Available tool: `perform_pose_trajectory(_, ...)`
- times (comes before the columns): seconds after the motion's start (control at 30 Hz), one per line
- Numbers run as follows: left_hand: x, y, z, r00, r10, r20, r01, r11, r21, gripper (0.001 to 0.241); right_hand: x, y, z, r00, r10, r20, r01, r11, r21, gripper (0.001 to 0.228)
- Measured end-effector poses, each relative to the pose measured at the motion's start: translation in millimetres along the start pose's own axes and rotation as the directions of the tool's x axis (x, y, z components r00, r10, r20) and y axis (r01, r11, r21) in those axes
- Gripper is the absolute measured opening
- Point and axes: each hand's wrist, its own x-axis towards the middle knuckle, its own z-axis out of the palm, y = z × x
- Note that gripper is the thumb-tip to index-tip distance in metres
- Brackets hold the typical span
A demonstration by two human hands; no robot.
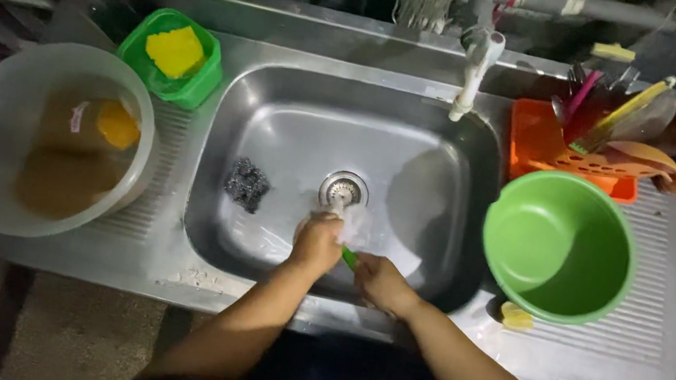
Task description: Washing and cutting chicken feet in a kitchen sink.
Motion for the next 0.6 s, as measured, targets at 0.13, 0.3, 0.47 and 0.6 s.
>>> perform_pose_trajectory(0.13, 2.9, 28.1, -45.1, 0.916, 0.387, -0.103, -0.381, 0.922, 0.075, 0.032, -10.5, -30.6, 4.9, 1.000, 0.007, -0.012, -0.004, 0.983, 0.183, 0.023)
perform_pose_trajectory(0.3, -17.0, 63.2, -51.2, 0.970, 0.242, -0.012, -0.241, 0.968, 0.076, 0.023, 4.9, 3.6, 4.4, 0.998, -0.062, 0.030, 0.063, 0.998, -0.029, 0.017)
perform_pose_trajectory(0.47, -7.6, 52.5, -53.0, 0.999, 0.021, 0.027, -0.009, 0.925, -0.381, 0.019, -12.4, -42.8, 14.6, 1.000, -0.012, -0.018, 0.012, 0.999, 0.047, 0.023)
perform_pose_trajectory(0.6, -6.4, 72.5, -75.0, 0.985, 0.109, -0.132, -0.117, 0.992, -0.055, 0.026, -12.3, -47.4, 8.1, 0.999, -0.046, 0.018, 0.041, 0.975, 0.219, 0.025)
